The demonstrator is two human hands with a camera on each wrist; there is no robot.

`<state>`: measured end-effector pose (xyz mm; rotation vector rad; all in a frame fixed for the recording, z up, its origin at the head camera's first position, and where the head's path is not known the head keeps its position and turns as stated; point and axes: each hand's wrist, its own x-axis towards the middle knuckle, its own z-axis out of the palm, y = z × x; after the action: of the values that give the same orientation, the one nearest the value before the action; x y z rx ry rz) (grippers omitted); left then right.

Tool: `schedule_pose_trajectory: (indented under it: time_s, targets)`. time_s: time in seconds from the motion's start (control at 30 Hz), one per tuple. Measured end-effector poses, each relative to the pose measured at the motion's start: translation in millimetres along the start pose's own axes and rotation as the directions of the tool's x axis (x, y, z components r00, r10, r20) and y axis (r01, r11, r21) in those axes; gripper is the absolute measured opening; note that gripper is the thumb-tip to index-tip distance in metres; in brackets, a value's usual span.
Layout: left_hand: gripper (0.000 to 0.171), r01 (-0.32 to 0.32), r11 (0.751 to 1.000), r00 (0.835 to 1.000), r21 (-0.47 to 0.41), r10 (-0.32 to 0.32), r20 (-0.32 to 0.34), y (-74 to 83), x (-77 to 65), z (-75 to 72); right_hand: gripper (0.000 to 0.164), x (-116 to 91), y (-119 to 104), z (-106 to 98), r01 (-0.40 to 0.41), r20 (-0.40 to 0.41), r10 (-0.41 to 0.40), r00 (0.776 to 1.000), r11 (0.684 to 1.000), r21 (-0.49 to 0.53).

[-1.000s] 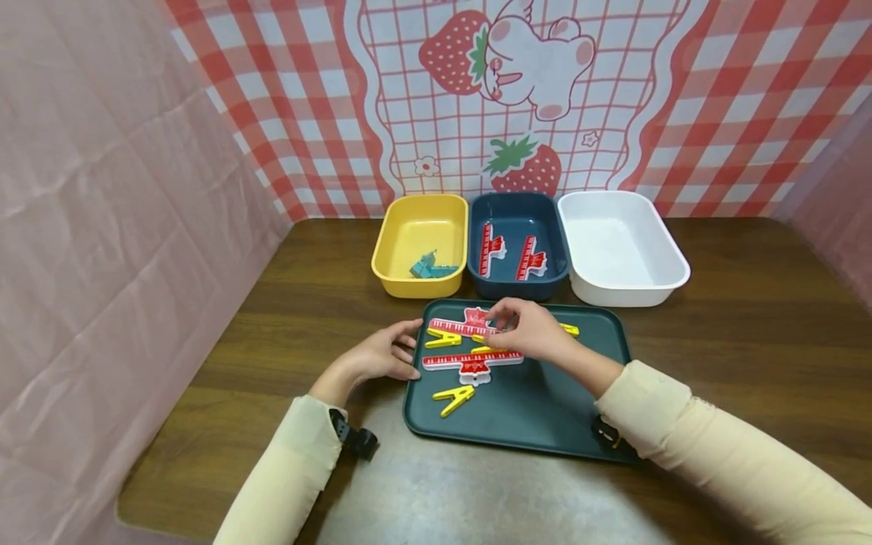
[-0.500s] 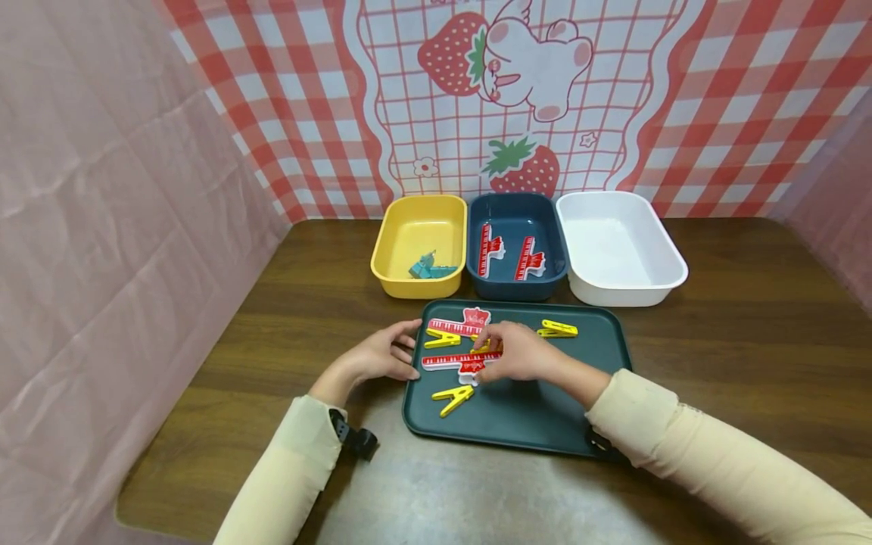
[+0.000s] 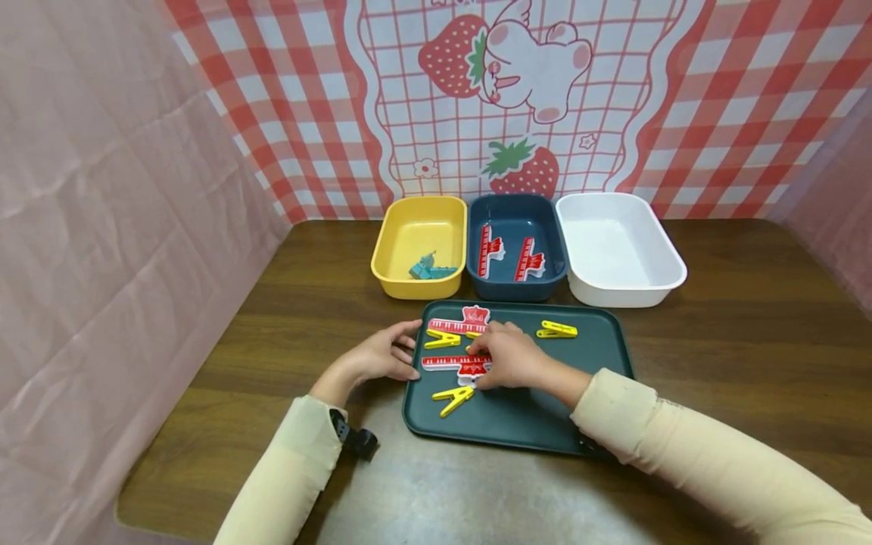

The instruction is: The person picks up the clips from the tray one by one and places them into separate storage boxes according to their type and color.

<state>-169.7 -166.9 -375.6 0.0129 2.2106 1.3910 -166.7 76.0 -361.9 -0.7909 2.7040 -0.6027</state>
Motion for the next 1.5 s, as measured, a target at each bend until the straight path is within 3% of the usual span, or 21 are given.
schedule_pose_trajectory:
  time_s: [0.3, 0.47, 0.9, 1.5]
  targets:
    - [0.086, 0.001, 1.000, 1.000, 0.006, -0.001, 0.001, 0.6, -0.4, 0.4, 0.038, 2.1, -0.8, -0.1, -0.025, 0.007, 0.025, 1.000, 1.000, 0.006]
    - [0.086, 0.009, 1.000, 1.000, 0.004, -0.009, 0.002, 0.3, -0.4, 0.9, 0.037, 1.2, 1.5, -5.0, -0.062, 0.045, 0.056, 0.997, 0.987, 0.146]
    - [0.087, -0.001, 1.000, 1.000, -0.012, 0.001, -0.005, 1.1, -2.0, 2.0, 0.037, 1.1, 7.0, -19.8, -0.194, 0.162, 0.135, 0.977, 0.876, 0.442]
    - [0.087, -0.011, 1.000, 1.000, -0.015, 0.011, 0.002, -0.5, -0.7, 0.2, 0.043, 7.3, 7.5, -35.7, -0.221, 0.082, 0.225, 0.971, 0.710, 0.669]
